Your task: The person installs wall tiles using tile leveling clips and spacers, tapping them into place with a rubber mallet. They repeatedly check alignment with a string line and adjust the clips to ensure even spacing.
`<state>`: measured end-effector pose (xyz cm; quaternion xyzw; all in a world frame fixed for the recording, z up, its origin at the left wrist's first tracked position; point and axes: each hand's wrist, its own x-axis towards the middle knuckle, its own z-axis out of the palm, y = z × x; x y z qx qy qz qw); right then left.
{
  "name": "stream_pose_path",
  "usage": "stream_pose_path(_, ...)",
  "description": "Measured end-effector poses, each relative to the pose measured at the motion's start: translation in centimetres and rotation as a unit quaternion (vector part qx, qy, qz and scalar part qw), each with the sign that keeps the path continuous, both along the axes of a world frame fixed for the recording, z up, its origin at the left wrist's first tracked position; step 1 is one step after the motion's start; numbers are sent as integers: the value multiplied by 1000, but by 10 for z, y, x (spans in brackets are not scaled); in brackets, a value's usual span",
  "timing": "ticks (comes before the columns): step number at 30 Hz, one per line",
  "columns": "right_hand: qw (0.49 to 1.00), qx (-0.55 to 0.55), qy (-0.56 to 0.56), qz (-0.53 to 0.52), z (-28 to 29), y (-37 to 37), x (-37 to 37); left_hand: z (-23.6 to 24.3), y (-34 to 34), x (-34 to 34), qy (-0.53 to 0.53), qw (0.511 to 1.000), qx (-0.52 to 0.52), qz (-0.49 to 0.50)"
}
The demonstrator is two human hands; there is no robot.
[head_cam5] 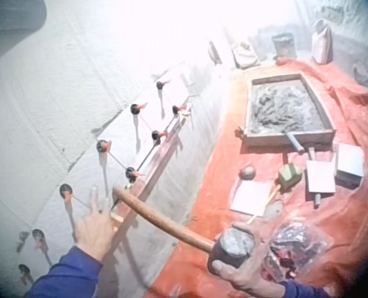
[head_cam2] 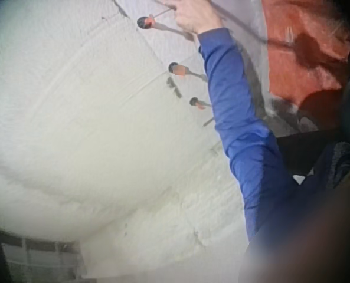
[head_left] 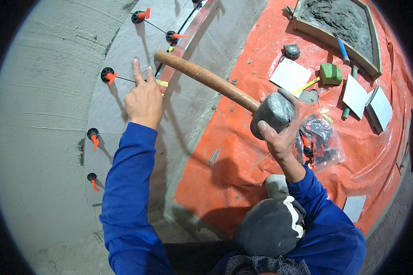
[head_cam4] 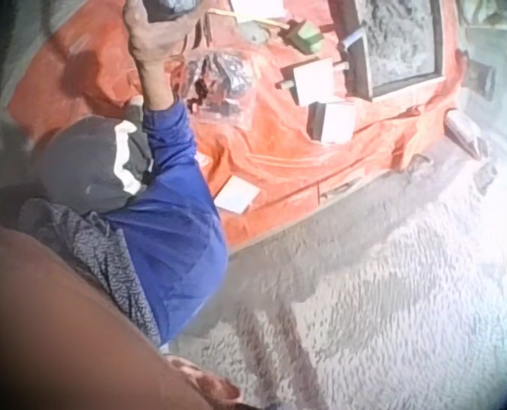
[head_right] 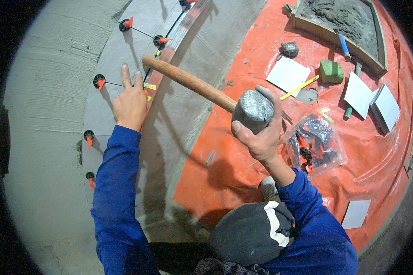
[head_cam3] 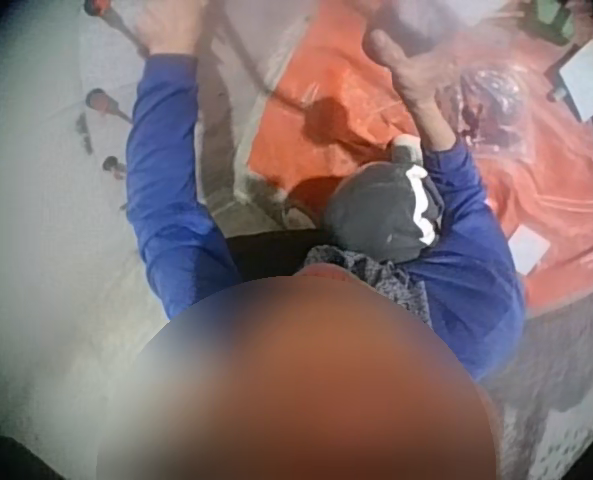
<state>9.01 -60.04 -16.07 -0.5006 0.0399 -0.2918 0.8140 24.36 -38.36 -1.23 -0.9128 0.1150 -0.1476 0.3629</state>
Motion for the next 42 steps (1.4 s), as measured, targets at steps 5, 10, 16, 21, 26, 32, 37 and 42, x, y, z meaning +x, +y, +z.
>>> stream_pose_path(5,999,-2,-33,-34,0,-8,-6,0,3,2,-12,1000,28,-4)
stream_pose_path(10,998,-18,-31,-43,4,-7,-4,1,5,3,-9,999,32,-8)
stream_pose_path(16,1000,1,-14,-3,-3,4,3,-1,4,2,-9,1000,29,-5)
stream_pose_path(21,1000,-3,-10,-19,-4,-1,-1,-1,2,2,-7,1000,24,0)
stream_pose_path(26,999,-2,-17,-31,-1,-3,-4,0,3,2,-1,1000,29,5)
stream_pose_path(32,1000,-12,10,-6,-7,3,3,2,4,2,-2,1000,29,-4)
stream_pose_path(37,999,48,-2,-7,-14,-5,-8,8,14,-7,15,1000,14,-12)
stream_pose_path(42,998,47,41,-12,-23,-21,-24,11,25,-15,6,1000,-1,-16)
